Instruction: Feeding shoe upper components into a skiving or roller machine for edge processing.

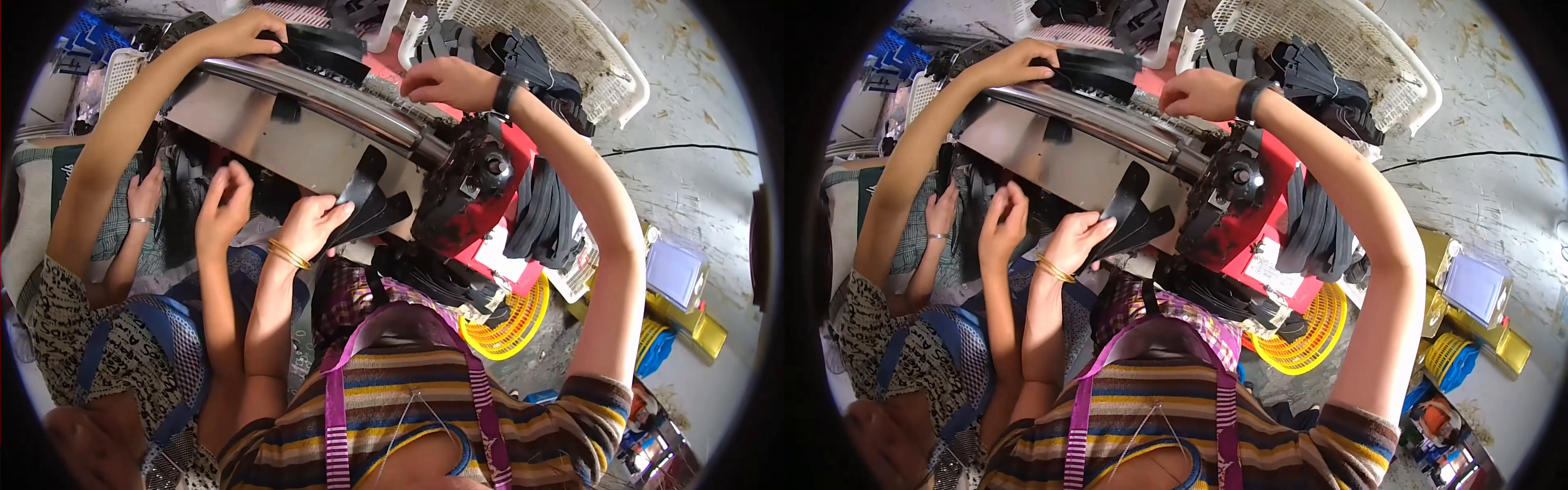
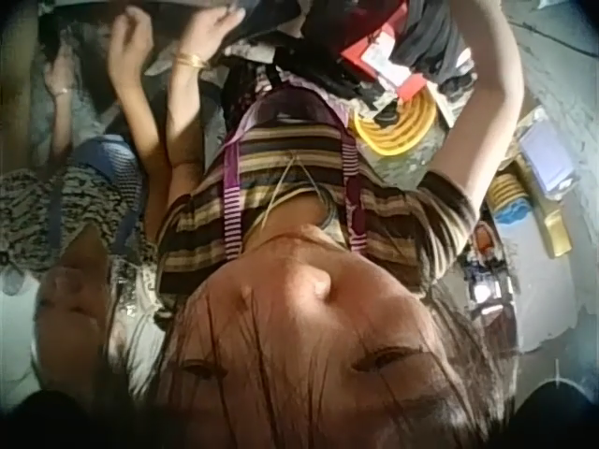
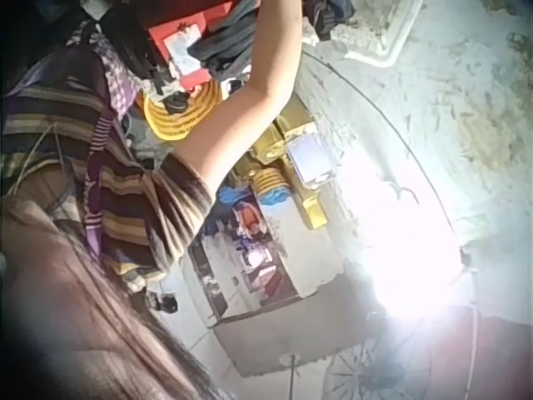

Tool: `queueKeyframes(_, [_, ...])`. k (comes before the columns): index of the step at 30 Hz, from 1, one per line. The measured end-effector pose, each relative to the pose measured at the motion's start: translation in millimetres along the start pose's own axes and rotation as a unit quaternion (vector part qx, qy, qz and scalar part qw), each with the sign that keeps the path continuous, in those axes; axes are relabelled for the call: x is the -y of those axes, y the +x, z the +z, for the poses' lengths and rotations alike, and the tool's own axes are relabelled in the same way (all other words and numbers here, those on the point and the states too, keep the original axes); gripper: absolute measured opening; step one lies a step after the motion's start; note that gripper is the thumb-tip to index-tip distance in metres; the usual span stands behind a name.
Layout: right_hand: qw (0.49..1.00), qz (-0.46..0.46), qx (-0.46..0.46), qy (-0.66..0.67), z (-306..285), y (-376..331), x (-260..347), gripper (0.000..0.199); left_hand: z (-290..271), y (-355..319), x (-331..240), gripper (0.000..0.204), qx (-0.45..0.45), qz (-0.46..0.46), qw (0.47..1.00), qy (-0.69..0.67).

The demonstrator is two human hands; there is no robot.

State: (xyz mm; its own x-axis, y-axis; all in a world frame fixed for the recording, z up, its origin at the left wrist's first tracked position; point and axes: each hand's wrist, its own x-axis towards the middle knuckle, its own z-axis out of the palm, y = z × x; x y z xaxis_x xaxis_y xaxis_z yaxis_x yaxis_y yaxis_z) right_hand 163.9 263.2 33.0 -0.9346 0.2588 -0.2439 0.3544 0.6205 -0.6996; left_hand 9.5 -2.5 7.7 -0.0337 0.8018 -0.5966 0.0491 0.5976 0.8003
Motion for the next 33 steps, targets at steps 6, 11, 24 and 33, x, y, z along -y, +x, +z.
queueKeyframes(6, [0.994,-0.022,0.109,0.023,18.3,29.5,-32.7,0.025,-6.1,37.9,-36.8,0.033,0.024,-0.066,0.992,0.105])
queueKeyframes(11, [0.986,0.067,0.058,0.142,16.5,28.9,-32.6,0.017,4.1,10.2,-8.8,0.025,0.011,0.002,0.991,-0.133])
queueKeyframes(24, [0.978,-0.172,-0.016,-0.115,36.2,21.3,-44.9,0.009,-3.8,34.0,-25.6,0.030,0.021,-0.063,0.998,0.000])
queueKeyframes(33, [0.995,0.051,-0.079,-0.025,-8.3,18.4,-26.9,0.008,-2.0,7.3,-0.6,0.031,-0.053,-0.086,0.994,0.029])
